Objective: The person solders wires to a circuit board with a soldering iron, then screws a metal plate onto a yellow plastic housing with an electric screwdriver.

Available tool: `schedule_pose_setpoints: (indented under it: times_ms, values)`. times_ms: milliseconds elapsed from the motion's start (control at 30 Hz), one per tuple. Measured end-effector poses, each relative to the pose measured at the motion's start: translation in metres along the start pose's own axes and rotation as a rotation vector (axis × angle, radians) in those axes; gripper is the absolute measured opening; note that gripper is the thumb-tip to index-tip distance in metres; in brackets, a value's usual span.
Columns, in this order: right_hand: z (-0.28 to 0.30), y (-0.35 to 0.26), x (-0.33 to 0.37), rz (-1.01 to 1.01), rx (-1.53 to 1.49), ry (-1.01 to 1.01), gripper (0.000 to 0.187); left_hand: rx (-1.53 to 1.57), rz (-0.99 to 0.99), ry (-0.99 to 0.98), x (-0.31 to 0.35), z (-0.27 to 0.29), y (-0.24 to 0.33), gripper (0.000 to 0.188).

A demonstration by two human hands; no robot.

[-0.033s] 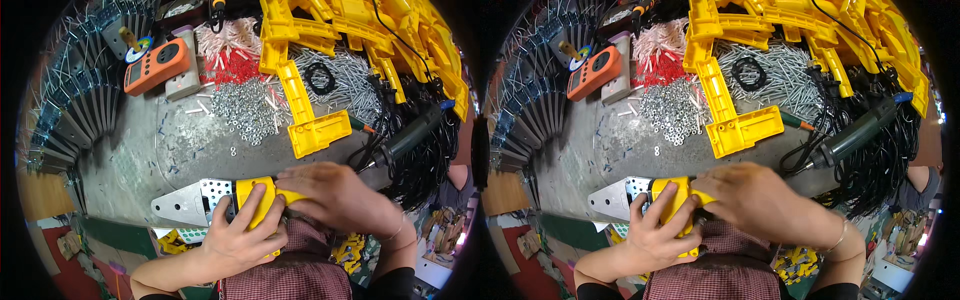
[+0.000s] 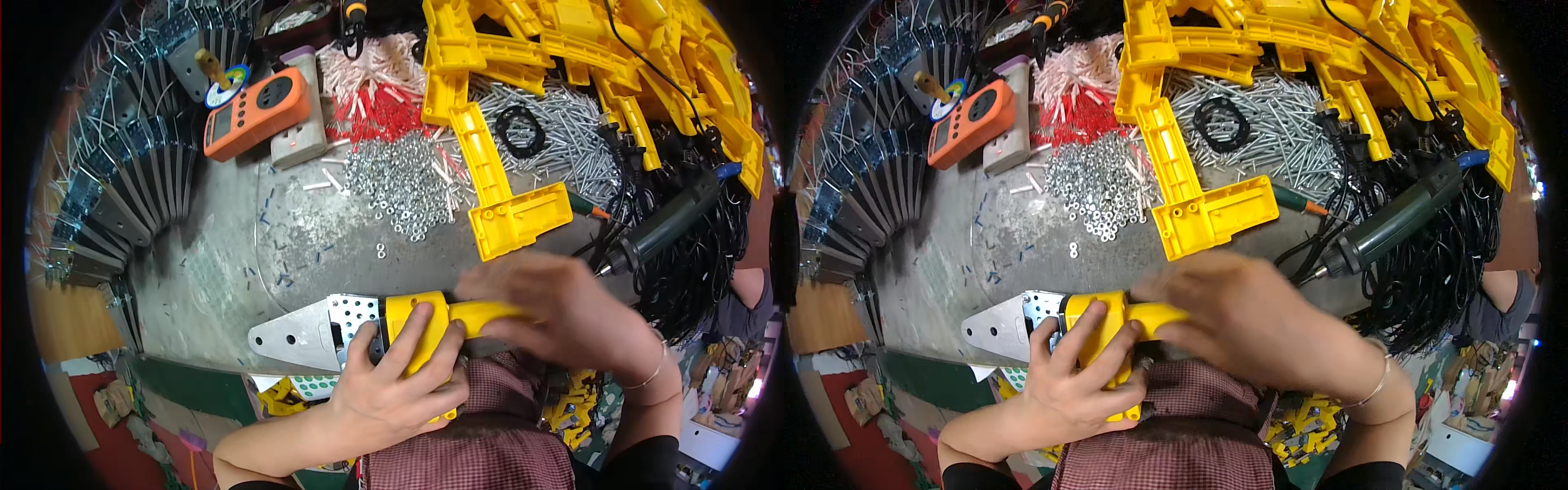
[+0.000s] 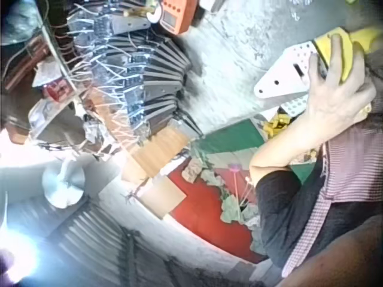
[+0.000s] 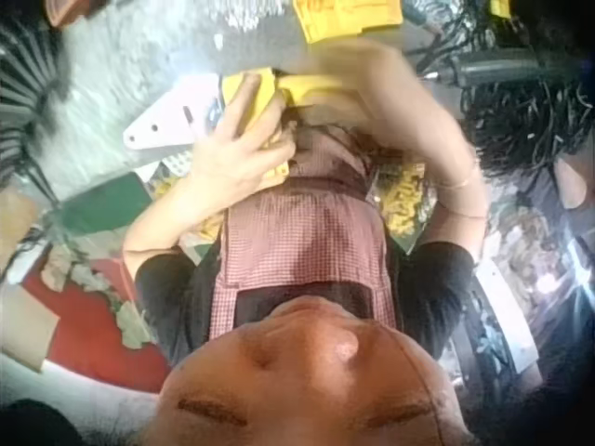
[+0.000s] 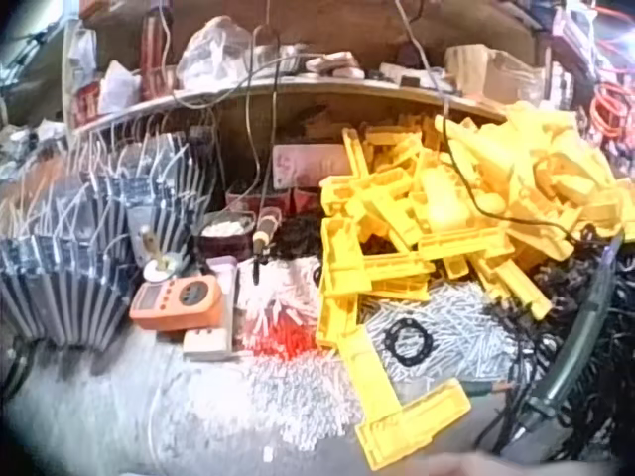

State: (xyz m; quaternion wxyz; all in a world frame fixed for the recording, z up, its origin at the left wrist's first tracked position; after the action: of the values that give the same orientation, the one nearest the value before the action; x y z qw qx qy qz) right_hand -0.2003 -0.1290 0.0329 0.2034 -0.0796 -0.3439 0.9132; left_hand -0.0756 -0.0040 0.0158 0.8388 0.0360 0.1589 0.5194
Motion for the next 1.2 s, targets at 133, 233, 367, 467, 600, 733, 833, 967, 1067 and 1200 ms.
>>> schedule_pose_setpoints:
  times_ms: [133,233,367,467,600,733,833,967,1067,1200]
  values:
    - [0.044,0.012,-0.008,-0.024,0.433,0.255,0.048,-0.115,-0.106,0.01,0.007,-0.004,-0.002,0.028]
    - [0.035,0.032,-0.004,-0.015,0.544,0.264,0.05,-0.057,-0.107,-0.027,0.001,-0.005,0.0,0.035]
    - [0.043,0.013,-0.024,0.156,0.464,0.257,0.049,-0.031,-0.019,-0.049,0.002,0.001,0.004,0.036]
    - [0.049,0.008,-0.057,0.327,0.55,0.427,0.05,-0.031,-0.03,-0.035,0.0,-0.001,0.002,0.033]
    - [0.059,0.035,-0.064,0.206,0.519,0.454,0.046,-0.067,-0.03,-0.05,0.007,-0.002,0.0,0.033]
    - [0.038,0.06,-0.04,-0.087,0.349,0.109,0.042,-0.075,-0.052,-0.057,0.007,-0.006,0.001,0.029]
    - [0.025,0.063,-0.044,-0.058,0.385,0.194,0.044,-0.044,-0.021,-0.001,0.0,-0.003,0.003,0.024]
    - [0.016,0.059,-0.062,-0.121,0.482,0.116,0.04,-0.081,-0.035,0.023,-0.006,-0.004,0.005,0.022]
    - [0.013,0.057,-0.06,-0.123,0.542,0.082,0.037,-0.053,-0.026,0.049,-0.005,-0.008,0.007,0.018]
    - [0.025,0.065,-0.052,0.039,0.456,0.245,0.026,-0.045,-0.03,0.072,-0.004,-0.011,0.005,0.018]
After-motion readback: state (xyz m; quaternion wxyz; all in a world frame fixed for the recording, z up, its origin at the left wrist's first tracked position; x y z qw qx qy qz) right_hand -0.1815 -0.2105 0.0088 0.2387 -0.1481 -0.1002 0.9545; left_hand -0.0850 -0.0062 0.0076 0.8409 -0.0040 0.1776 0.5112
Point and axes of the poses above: each hand's wrist, its own x-axis away from the middle knuckle, its own z-axis out of the back of the hand, y = z × x, the point moved 5 cm from there along -x, towards the middle knuckle
